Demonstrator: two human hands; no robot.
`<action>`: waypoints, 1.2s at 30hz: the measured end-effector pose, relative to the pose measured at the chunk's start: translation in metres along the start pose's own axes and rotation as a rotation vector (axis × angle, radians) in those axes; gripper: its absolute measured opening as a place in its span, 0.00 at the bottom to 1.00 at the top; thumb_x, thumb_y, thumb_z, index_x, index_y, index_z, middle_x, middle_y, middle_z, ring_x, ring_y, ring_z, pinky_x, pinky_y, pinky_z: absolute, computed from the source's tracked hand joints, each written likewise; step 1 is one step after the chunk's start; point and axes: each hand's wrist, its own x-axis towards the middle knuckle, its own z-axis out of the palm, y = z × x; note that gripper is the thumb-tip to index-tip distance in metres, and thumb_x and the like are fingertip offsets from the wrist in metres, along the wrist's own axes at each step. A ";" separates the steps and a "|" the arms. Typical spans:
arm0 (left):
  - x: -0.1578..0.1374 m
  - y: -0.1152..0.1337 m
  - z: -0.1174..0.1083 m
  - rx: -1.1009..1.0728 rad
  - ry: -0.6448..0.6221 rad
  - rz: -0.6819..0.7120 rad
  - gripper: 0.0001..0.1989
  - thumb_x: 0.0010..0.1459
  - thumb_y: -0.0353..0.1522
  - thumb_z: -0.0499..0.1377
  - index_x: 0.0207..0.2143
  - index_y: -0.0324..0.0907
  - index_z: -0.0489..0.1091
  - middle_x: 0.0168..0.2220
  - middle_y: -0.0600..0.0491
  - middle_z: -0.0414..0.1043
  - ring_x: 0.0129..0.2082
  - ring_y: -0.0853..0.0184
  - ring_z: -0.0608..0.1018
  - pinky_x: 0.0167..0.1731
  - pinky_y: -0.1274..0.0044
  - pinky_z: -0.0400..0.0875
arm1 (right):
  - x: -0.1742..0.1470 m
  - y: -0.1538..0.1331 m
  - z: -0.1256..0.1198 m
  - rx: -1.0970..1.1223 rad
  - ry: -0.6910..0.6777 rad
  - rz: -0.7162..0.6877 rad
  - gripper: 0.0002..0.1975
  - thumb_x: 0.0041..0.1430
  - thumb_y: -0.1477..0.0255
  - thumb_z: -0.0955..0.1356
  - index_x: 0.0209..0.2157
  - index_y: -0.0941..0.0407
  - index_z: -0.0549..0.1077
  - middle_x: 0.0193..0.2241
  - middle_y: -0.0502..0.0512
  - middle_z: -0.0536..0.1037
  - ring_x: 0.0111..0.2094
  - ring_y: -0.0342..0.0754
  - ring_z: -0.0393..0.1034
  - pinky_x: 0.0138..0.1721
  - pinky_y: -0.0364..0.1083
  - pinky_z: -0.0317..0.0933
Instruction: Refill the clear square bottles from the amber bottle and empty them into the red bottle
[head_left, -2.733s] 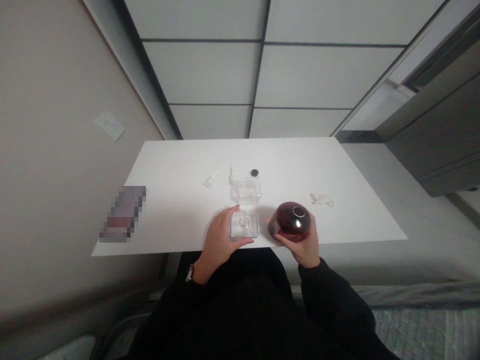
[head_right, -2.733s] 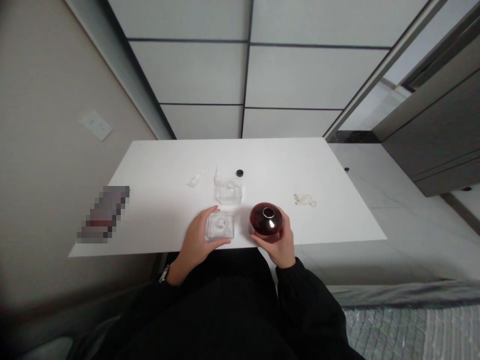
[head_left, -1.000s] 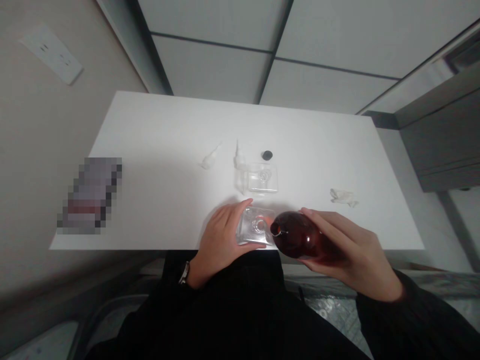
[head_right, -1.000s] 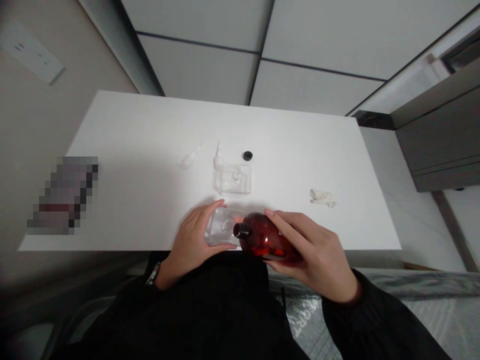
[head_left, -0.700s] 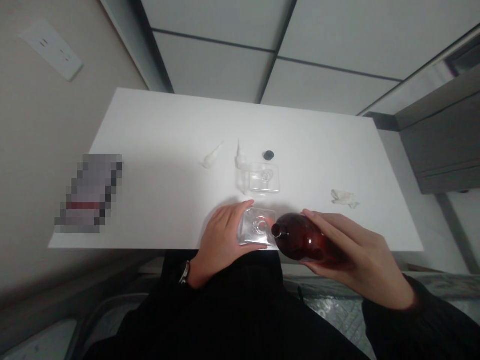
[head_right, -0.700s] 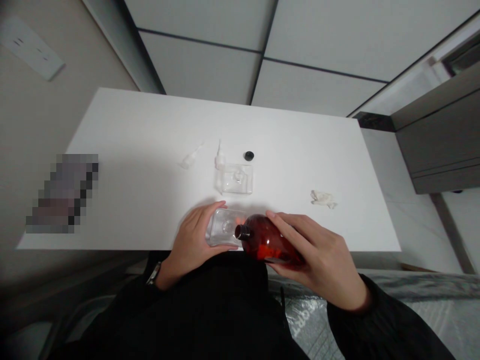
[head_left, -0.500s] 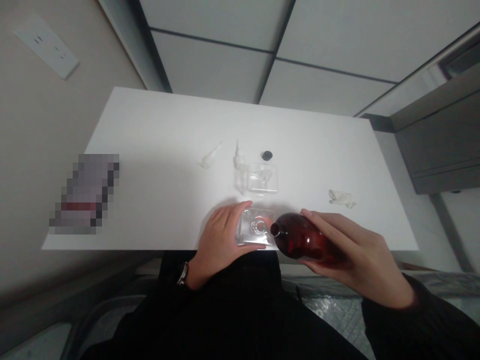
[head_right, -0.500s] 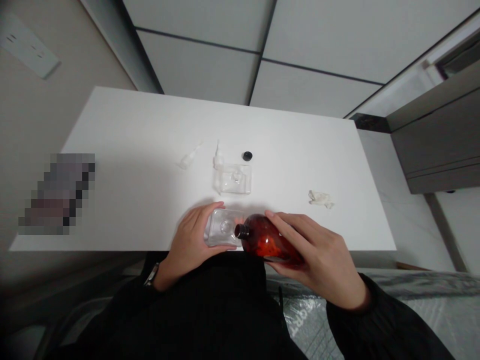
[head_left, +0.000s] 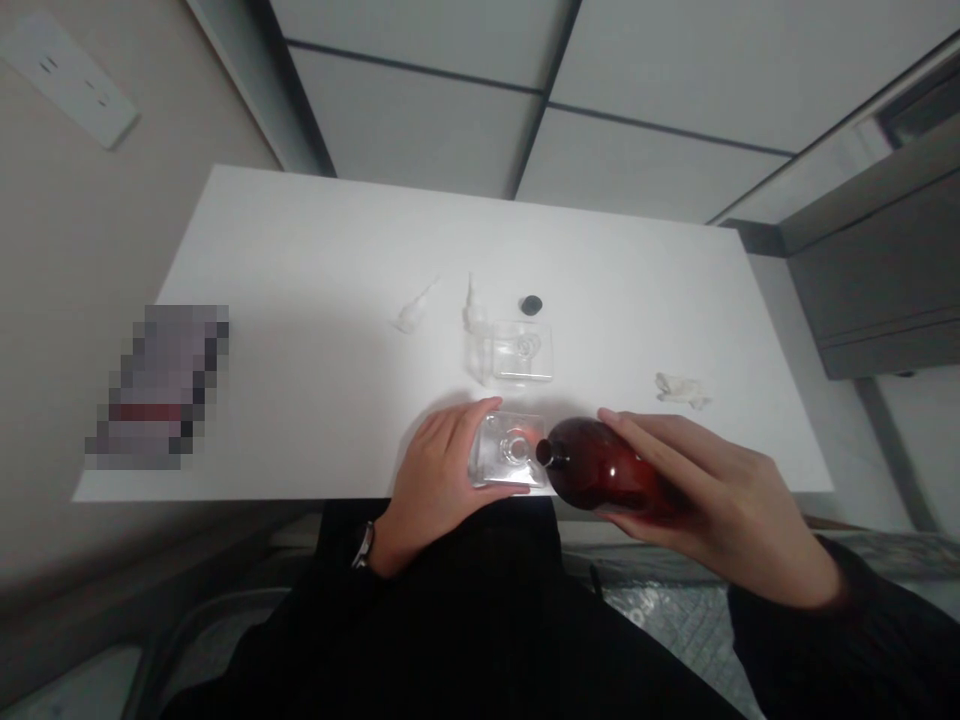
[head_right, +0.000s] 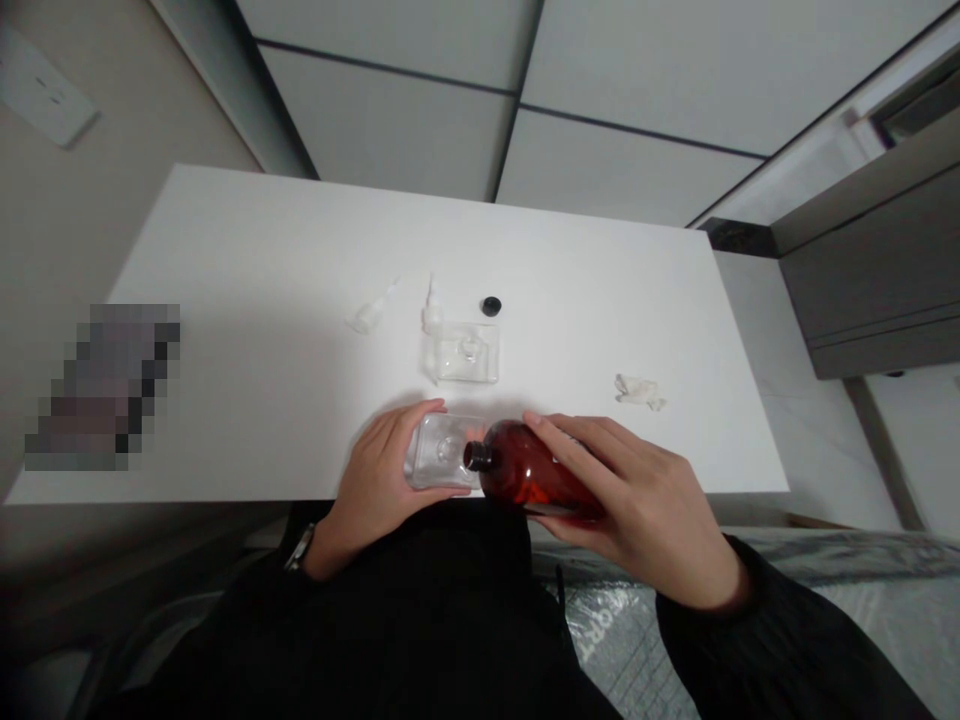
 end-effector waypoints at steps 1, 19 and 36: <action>0.000 0.000 0.000 -0.003 -0.003 -0.003 0.46 0.49 0.51 0.76 0.65 0.46 0.65 0.59 0.43 0.78 0.58 0.48 0.80 0.59 0.59 0.74 | 0.000 0.000 0.000 -0.003 0.000 -0.001 0.44 0.68 0.65 0.72 0.78 0.48 0.49 0.56 0.62 0.81 0.50 0.60 0.82 0.45 0.55 0.80; 0.000 0.000 0.000 -0.004 0.031 0.050 0.45 0.52 0.53 0.74 0.64 0.45 0.64 0.58 0.44 0.79 0.57 0.50 0.81 0.59 0.61 0.74 | 0.009 -0.001 -0.008 -0.094 -0.022 -0.070 0.40 0.72 0.62 0.67 0.78 0.52 0.49 0.54 0.65 0.82 0.48 0.61 0.81 0.43 0.54 0.80; 0.002 0.001 -0.002 -0.002 0.033 0.064 0.44 0.53 0.54 0.73 0.64 0.42 0.65 0.57 0.43 0.79 0.56 0.51 0.81 0.58 0.62 0.75 | 0.012 -0.004 -0.015 -0.188 -0.062 -0.103 0.37 0.73 0.64 0.67 0.77 0.56 0.52 0.53 0.66 0.82 0.49 0.58 0.81 0.42 0.52 0.78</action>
